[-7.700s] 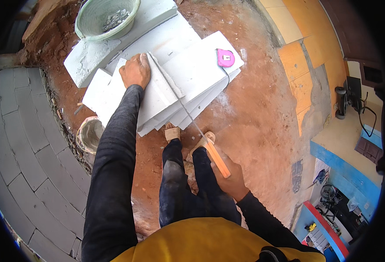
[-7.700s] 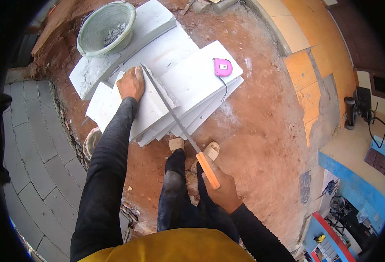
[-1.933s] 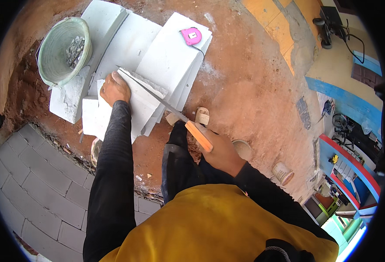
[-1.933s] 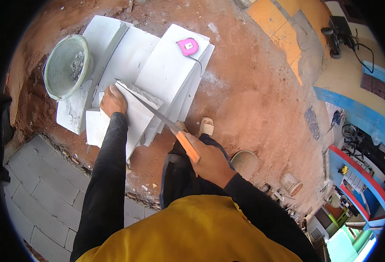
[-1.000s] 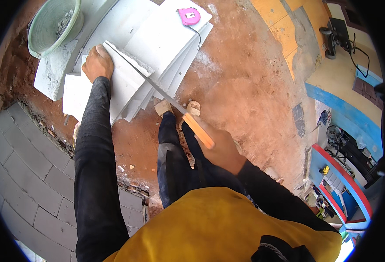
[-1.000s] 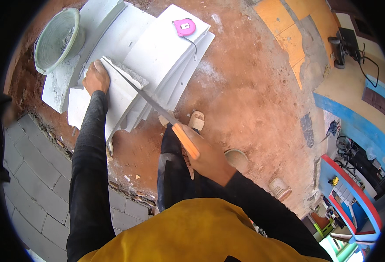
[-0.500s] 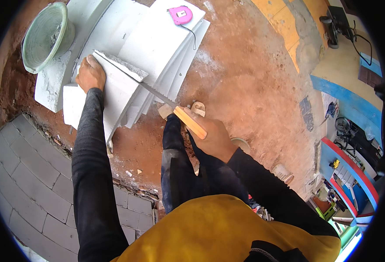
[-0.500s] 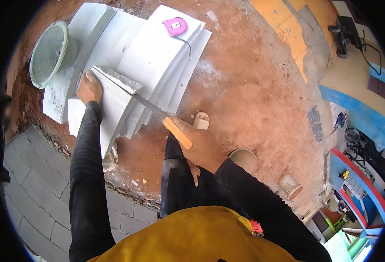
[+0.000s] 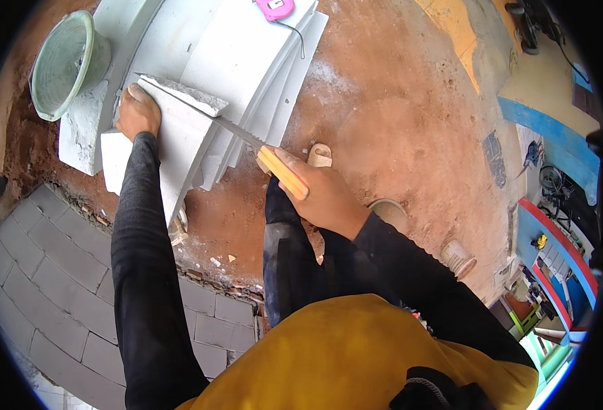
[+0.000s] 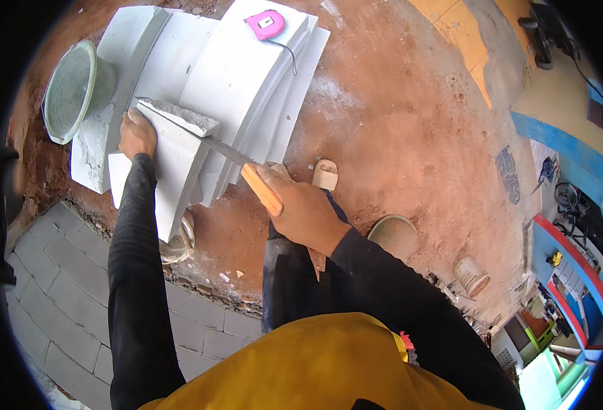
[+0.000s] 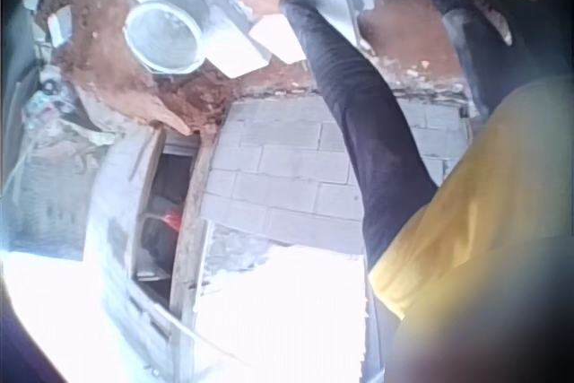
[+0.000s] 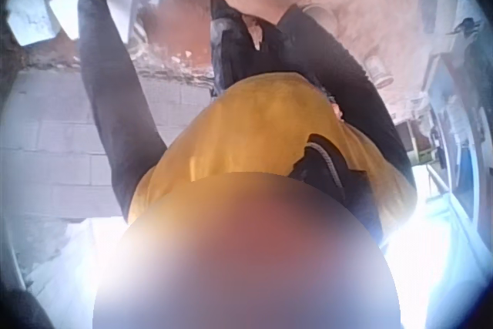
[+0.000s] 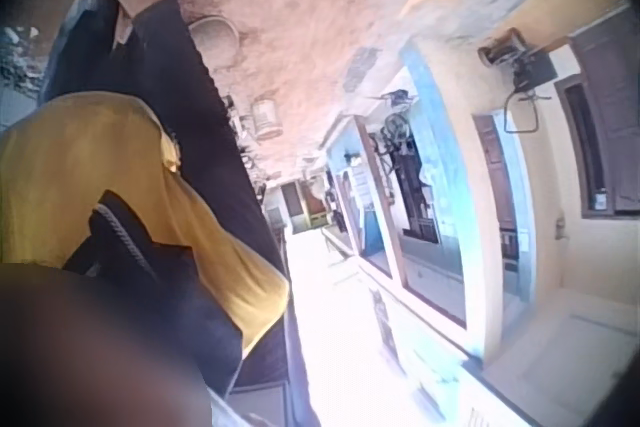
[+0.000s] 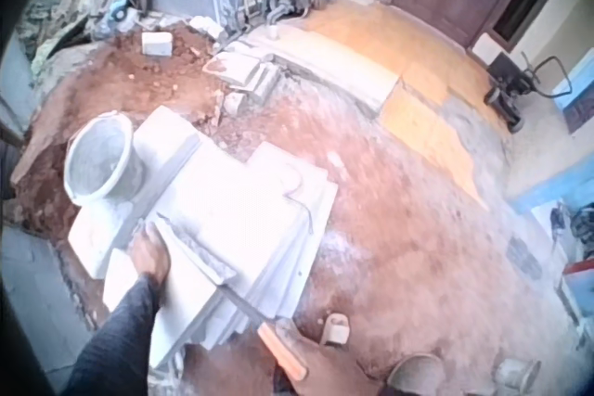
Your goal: The person applies mortar to a white block, places it on a wall, and taps it into position with a hammer. They then measure and cut another block with a hand saw before placing it on the wall.
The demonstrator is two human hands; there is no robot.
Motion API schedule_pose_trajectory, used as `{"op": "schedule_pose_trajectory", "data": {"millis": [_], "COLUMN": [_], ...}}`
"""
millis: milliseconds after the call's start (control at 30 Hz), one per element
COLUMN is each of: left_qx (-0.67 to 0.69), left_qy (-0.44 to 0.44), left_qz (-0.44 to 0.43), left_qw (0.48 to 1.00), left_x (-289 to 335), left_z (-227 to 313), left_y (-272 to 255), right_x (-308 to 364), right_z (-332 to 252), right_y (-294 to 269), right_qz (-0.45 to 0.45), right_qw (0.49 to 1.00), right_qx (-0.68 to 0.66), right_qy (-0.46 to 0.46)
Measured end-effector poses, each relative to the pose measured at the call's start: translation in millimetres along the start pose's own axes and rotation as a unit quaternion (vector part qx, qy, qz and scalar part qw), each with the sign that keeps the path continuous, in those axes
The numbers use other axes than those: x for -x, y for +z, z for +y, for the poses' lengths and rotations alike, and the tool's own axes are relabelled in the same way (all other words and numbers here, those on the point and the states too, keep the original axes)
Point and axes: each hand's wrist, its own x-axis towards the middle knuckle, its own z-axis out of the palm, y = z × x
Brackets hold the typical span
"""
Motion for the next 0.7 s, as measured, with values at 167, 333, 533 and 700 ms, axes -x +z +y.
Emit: {"op": "schedule_pose_trajectory", "data": {"millis": [167,333,533,700], "left_qx": [0.015,0.011,0.028,0.017], "left_qy": [-0.023,0.026,-0.024,-0.028], "left_qz": [-0.003,0.056,0.000,-0.004], "left_qw": [1.000,0.998,0.999,0.999], "left_x": [1,4,4,3], "left_z": [-2,-5,-2,2], "left_y": [3,4,0,-5], "right_x": [20,-30,6,-22], "right_z": [-8,-20,-36,-35], "right_y": [-23,-8,-26,-26], "right_qz": [0.012,-0.042,-0.024,-0.050], "right_qw": [1.000,0.996,0.997,0.995], "right_qx": [0.004,0.080,0.027,0.086], "right_qy": [0.011,0.007,0.066,0.007]}}
